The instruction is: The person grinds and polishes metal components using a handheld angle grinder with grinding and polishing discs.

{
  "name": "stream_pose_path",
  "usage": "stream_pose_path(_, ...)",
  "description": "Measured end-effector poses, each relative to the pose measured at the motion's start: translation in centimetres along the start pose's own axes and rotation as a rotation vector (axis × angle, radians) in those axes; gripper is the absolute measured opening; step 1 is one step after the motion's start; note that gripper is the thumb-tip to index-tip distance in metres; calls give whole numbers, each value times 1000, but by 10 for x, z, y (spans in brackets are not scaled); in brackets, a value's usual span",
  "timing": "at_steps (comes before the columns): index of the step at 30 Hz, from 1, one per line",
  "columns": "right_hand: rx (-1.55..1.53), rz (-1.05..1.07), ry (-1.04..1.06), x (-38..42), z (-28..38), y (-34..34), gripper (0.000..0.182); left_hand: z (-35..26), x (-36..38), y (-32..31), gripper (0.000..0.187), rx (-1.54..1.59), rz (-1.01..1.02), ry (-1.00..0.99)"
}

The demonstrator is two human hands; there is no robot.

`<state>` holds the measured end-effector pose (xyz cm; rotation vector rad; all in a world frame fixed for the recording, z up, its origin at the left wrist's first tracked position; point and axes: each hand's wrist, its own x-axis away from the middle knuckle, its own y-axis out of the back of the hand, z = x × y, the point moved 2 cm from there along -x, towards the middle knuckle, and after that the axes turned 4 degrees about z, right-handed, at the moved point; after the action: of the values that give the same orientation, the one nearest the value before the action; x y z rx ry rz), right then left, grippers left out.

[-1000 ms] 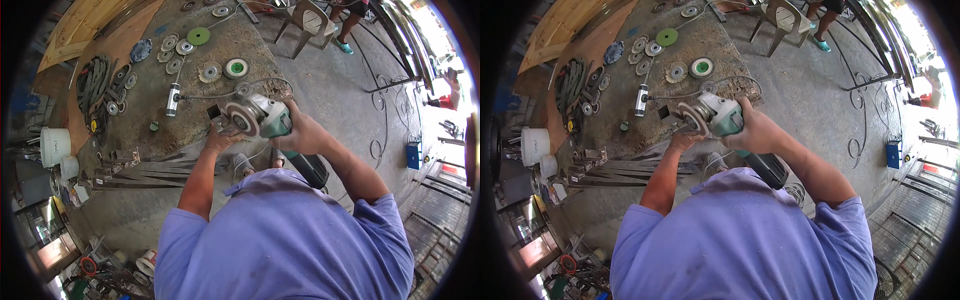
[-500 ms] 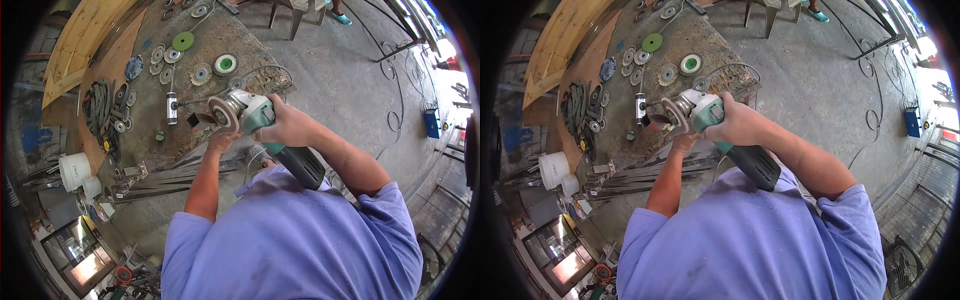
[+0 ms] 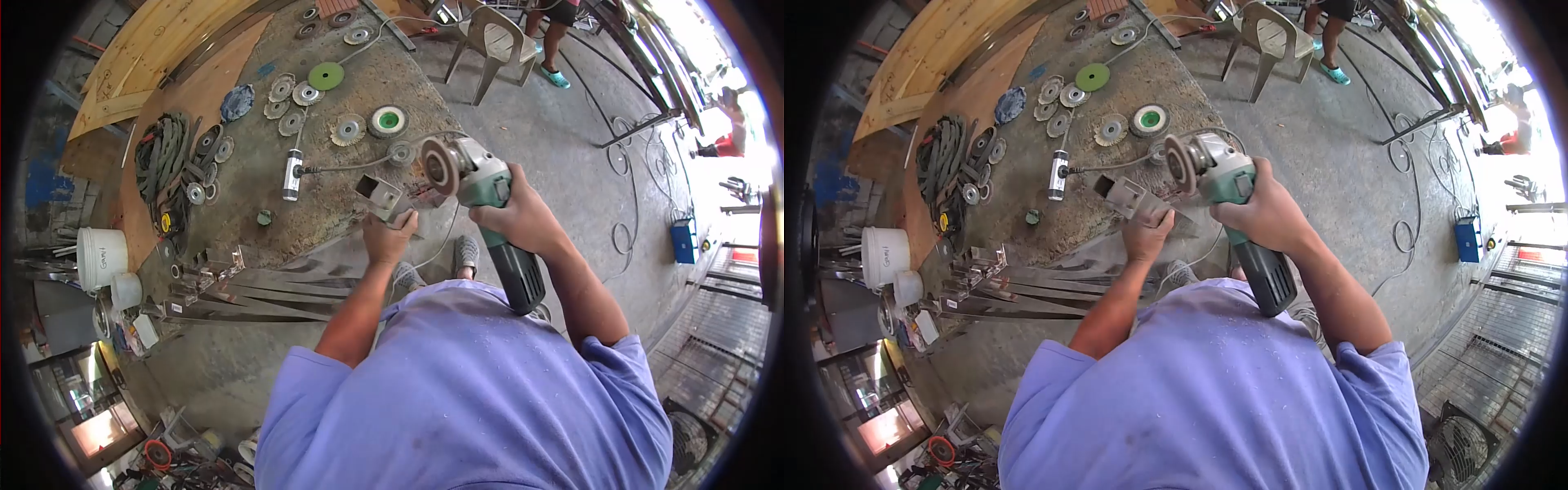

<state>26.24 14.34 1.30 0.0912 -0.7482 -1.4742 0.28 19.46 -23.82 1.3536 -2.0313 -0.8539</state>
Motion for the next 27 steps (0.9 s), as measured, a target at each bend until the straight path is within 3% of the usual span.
stream_pose_path(2,-86,-9,-49,12,-2,2,91,-27,11,-7,73,60,-352,147)
stream_pose_path(3,-91,-25,-56,15,-5,3,93,-44,13,3,70,312,-406,140)
stream_pose_path(9,-94,-80,-87,28,-16,5,102,-38,-23,43,71,295,172,-210)
stream_pose_path(15,-102,-72,-76,28,-18,4,104,-31,-2,24,50,125,145,-157)
stream_pose_path(18,-118,-13,-28,23,-14,2,103,-34,-19,39,35,59,101,-268)
stream_pose_path(19,-107,10,-21,21,-14,1,103,-31,-21,40,37,28,180,-223)
stream_pose_path(22,-106,75,17,9,-9,-2,100,-13,-28,28,41,46,136,-358)
stream_pose_path(25,-131,123,9,3,-5,-4,97,-17,-24,31,44,119,389,-46)
stream_pose_path(27,-114,147,-2,-3,-1,-4,95,14,-28,11,56,33,411,-65)
